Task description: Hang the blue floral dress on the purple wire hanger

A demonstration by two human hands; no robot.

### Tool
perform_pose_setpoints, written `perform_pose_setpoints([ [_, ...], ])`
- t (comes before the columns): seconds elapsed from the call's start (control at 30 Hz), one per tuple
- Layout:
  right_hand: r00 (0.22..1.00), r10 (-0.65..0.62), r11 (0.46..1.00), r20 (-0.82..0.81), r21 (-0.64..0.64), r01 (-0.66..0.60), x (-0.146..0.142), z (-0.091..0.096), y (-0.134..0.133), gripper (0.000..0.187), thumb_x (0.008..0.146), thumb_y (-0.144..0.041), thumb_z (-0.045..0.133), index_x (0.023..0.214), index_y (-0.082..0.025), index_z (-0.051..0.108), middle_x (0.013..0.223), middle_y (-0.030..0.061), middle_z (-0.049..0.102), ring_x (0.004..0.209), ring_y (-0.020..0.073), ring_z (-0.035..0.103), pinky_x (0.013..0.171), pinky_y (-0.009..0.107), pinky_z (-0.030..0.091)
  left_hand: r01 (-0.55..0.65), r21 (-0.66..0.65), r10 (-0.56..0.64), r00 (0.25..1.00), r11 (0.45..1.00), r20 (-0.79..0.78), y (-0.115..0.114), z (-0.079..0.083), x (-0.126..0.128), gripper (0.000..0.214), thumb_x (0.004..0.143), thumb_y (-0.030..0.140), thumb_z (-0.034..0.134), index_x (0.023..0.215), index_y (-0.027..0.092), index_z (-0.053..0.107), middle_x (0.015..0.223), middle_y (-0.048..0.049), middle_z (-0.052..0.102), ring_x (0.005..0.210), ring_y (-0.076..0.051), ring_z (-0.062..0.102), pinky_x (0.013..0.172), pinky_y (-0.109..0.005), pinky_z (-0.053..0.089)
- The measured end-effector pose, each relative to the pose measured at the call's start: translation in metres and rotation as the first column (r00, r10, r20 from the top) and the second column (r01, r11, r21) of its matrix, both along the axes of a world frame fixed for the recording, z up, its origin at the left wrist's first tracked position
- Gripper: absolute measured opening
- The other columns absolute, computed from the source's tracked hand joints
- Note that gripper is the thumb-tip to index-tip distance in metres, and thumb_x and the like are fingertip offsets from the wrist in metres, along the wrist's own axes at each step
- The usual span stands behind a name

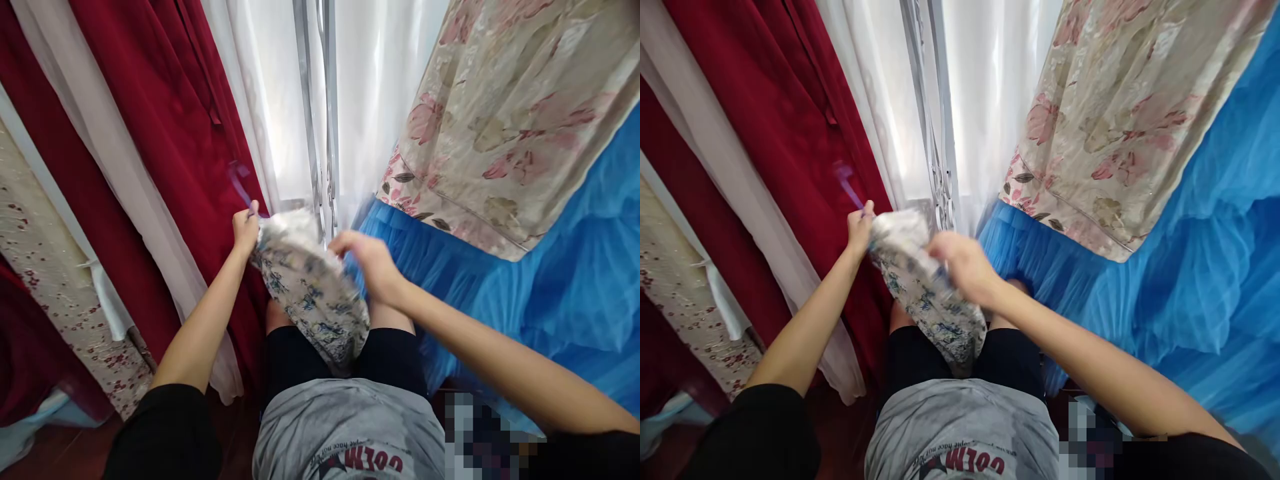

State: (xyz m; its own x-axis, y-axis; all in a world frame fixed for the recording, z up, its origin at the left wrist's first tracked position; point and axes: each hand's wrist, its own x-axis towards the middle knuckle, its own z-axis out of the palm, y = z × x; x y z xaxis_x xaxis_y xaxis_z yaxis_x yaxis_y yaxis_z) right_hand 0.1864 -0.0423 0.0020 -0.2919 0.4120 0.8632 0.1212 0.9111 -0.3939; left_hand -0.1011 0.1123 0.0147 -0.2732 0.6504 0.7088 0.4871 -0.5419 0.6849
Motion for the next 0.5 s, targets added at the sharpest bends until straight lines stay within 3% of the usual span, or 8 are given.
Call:
perform_pose_setpoints([
  [0.03, 0.969, 0.115, 0.986, 0.218, 0.09, -0.137, -0.005, -0.004, -0.015, 0.034, 0.104, -0.048, 0.047, 0.092, -0.023, 0.067, 0.082, 0.0043, 0.061, 0.084, 0.0212, 0.061, 0.085, 0.038, 0.054, 0.078, 0.026, -0.082, 0.982, 0.997, 0.172, 0.0, -0.005, 0.0, 0.051, 0.09, 0.057, 0.045, 0.056, 0.023, 0.032, 0.056, 0.0008, 0.035, 0.056, -0.014, 0.037, 0.057, -0.028, 0.032],
  [0.1, 0.892, 0.168, 0.952, 0.419, 0.165, -0.257, -0.01, -0.011, -0.031, 0.017, 0.1, -0.036, 0.058, 0.105, -0.023, 0.069, 0.096, 0.0078, 0.066, 0.096, 0.0226, 0.063, 0.092, 0.039, 0.054, 0.256, 0.081, -0.266, 0.868, 0.963, 0.419, -0.005, -0.01, 0.003, 0.054, 0.092, 0.062, 0.039, 0.056, 0.023, 0.03, 0.059, -0.0009, 0.041, 0.056, -0.013, 0.041, 0.059, -0.027, 0.039],
  [0.17, 0.905, 0.066, 0.966, 0.42, 0.2, -0.163, -0.009, -0.014, -0.026, 0.024, 0.098, -0.026, 0.061, 0.121, -0.022, 0.065, 0.116, 0.0124, 0.064, 0.113, 0.025, 0.061, 0.102, 0.042, 0.051, 0.454, 0.102, -0.441, 0.747, 0.885, 0.497, -0.019, -0.009, 0.014, 0.054, 0.093, 0.064, 0.038, 0.06, 0.021, 0.039, 0.067, -0.0041, 0.052, 0.058, -0.014, 0.047, 0.062, -0.029, 0.046],
  [0.23, 0.91, -0.106, 0.974, 0.4, 0.226, 0.014, -0.006, -0.015, -0.009, 0.052, 0.093, -0.025, 0.065, 0.143, -0.022, 0.051, 0.138, 0.0174, 0.054, 0.133, 0.0308, 0.05, 0.113, 0.051, 0.044, 0.631, 0.059, -0.581, 0.67, 0.774, 0.462, -0.04, -0.003, 0.033, 0.055, 0.096, 0.066, 0.035, 0.078, 0.019, 0.057, 0.084, -0.0078, 0.062, 0.07, -0.016, 0.058, 0.07, -0.032, 0.053],
  [0.3, 0.871, -0.257, 0.948, 0.418, 0.282, 0.144, -0.003, -0.017, 0.009, 0.087, 0.085, -0.027, 0.073, 0.159, -0.023, 0.029, 0.154, 0.021, 0.037, 0.147, 0.0379, 0.034, 0.119, 0.06, 0.034, 0.714, -0.04, -0.65, 0.658, 0.699, 0.379, -0.065, 0.004, 0.058, 0.064, 0.098, 0.071, 0.027, 0.107, 0.019, 0.063, 0.1, -0.01, 0.066, 0.089, -0.021, 0.065, 0.08, -0.035, 0.055],
  [0.37, 0.836, -0.361, 0.913, 0.414, 0.338, 0.227, -0.001, -0.021, 0.02, 0.106, 0.077, -0.026, 0.078, 0.163, -0.023, 0.017, 0.159, 0.0229, 0.028, 0.152, 0.0426, 0.024, 0.12, 0.064, 0.028, 0.735, -0.139, -0.674, 0.667, 0.663, 0.318, -0.088, 0.01, 0.085, 0.076, 0.097, 0.078, 0.02, 0.126, 0.019, 0.058, 0.109, -0.0115, 0.066, 0.102, -0.025, 0.066, 0.085, -0.039, 0.056],
  [0.43, 0.822, -0.427, 0.882, 0.377, 0.374, 0.286, 0.003, -0.026, 0.024, 0.107, 0.076, -0.025, 0.078, 0.163, -0.022, 0.017, 0.156, 0.0239, 0.031, 0.148, 0.0443, 0.029, 0.118, 0.063, 0.03, 0.761, -0.168, -0.698, 0.645, 0.627, 0.312, -0.104, 0.013, 0.109, 0.08, 0.096, 0.08, 0.02, 0.134, 0.019, 0.054, 0.114, -0.0124, 0.065, 0.107, -0.026, 0.066, 0.089, -0.041, 0.056],
  [0.5, 0.817, -0.461, 0.863, 0.346, 0.389, 0.322, 0.011, -0.032, 0.024, 0.1, 0.078, -0.029, 0.076, 0.162, -0.023, 0.023, 0.146, 0.0222, 0.043, 0.135, 0.0423, 0.045, 0.111, 0.059, 0.04, 0.811, -0.171, -0.742, 0.582, 0.559, 0.334, -0.112, 0.011, 0.127, 0.075, 0.098, 0.077, 0.027, 0.136, 0.019, 0.054, 0.119, -0.0129, 0.065, 0.111, -0.026, 0.066, 0.094, -0.042, 0.056],
])
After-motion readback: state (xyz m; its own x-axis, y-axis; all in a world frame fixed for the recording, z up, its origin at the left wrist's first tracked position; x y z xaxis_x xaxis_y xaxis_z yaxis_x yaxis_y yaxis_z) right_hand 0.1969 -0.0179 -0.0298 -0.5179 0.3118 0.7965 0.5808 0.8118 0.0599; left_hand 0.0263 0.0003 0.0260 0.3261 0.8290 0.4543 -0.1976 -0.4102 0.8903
